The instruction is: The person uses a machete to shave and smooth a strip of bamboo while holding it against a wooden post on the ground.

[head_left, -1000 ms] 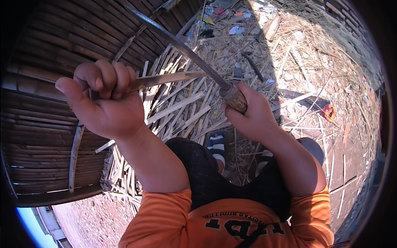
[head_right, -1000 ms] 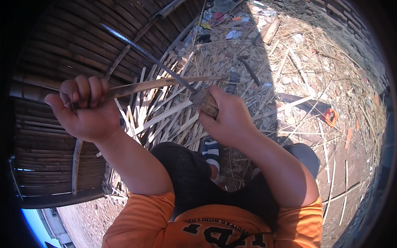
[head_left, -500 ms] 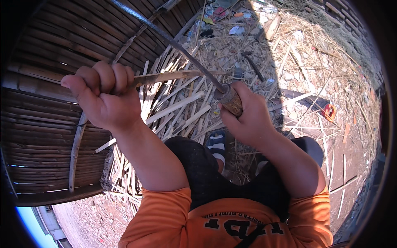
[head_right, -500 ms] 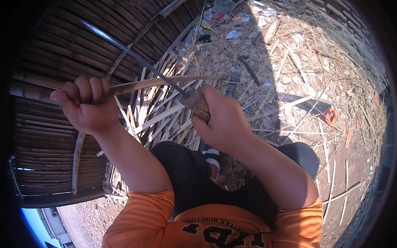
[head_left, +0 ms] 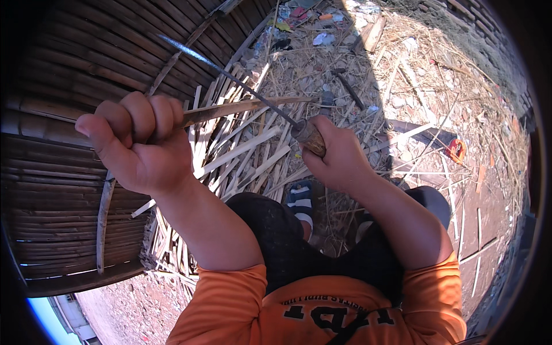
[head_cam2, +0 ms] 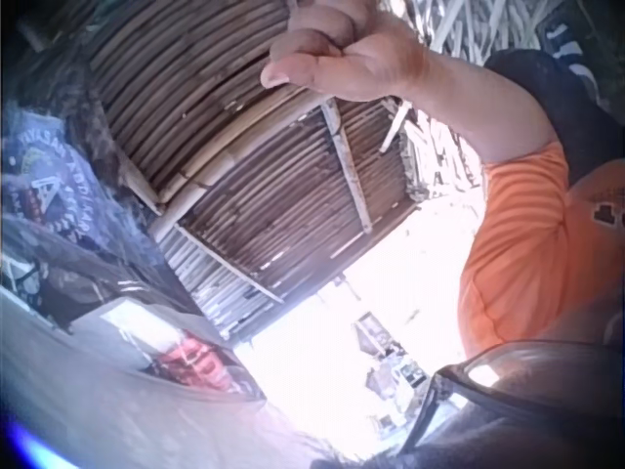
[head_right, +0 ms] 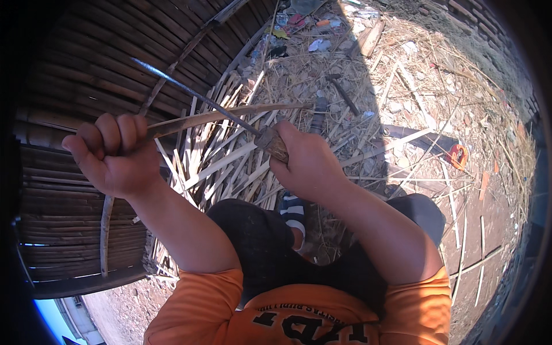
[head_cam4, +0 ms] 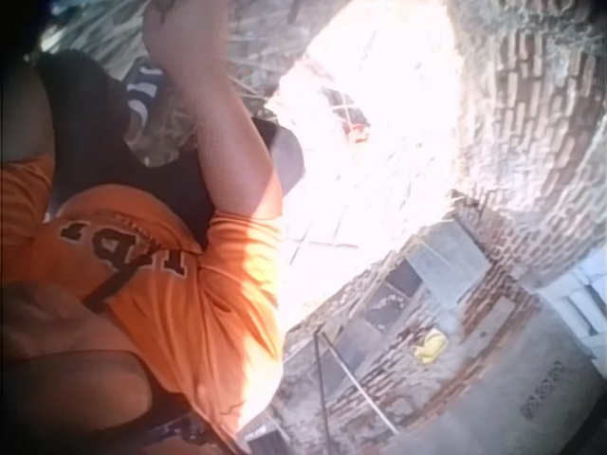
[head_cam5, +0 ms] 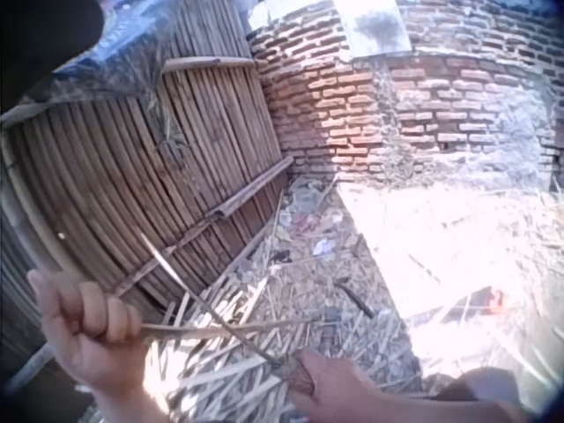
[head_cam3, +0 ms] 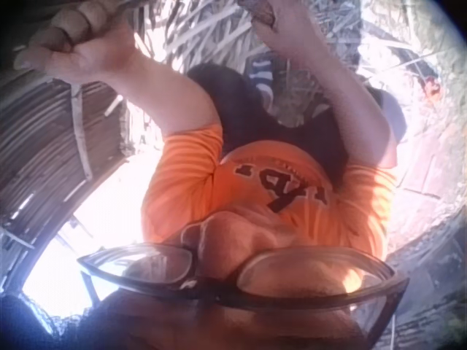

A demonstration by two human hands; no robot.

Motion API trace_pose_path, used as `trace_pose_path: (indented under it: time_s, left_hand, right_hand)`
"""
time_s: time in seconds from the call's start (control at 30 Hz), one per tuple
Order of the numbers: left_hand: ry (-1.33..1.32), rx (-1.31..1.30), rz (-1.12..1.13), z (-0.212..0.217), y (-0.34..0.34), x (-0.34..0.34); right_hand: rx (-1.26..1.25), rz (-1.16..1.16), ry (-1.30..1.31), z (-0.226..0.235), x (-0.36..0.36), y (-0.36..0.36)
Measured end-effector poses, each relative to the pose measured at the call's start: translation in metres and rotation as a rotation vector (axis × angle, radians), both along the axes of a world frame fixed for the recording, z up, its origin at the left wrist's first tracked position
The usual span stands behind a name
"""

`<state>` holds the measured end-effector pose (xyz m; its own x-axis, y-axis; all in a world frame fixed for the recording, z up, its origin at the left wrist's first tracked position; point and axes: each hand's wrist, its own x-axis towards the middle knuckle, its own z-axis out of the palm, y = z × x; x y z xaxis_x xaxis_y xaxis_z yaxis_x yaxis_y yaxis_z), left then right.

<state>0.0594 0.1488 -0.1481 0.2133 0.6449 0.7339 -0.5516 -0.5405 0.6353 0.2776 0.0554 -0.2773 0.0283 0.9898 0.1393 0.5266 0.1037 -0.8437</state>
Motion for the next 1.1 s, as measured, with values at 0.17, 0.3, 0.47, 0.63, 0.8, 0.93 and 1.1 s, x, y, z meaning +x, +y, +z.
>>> trace_pose_path:
  time_s: [0.17, 0.3, 0.47, 0.63, 0.8, 0.93, 1.1]
  left_hand:
    - [-0.125, -0.081, 0.019, -0.003, 0.009, -0.017]
    - [0.017, 0.01, -0.04, -0.005, 0.009, -0.027]
    - [0.039, 0.021, -0.159, 0.001, 0.004, -0.012]
    - [0.01, 0.014, -0.104, -0.002, 0.012, -0.018]
    - [0.083, 0.077, -0.159, -0.001, 0.004, -0.011]
    - [0.072, 0.071, -0.198, -0.001, 0.004, -0.011]
    - [0.052, 0.059, -0.179, 0.0, 0.01, -0.014]
  right_hand:
    - [-0.089, 0.091, -0.016, -0.015, -0.009, 0.007]
    - [-0.111, 0.093, 0.013, 0.028, 0.004, -0.003]
    - [0.032, 0.011, 0.085, 0.013, 0.002, -0.012]
    - [-0.075, 0.054, -0.104, -0.001, 0.003, 0.001]
    - [-0.039, 0.066, -0.063, 0.022, 0.011, -0.013]
    - [0.033, 0.036, 0.038, 0.028, 0.006, -0.014]
    - [-0.164, -0.033, -0.067, -0.046, 0.032, 0.016]
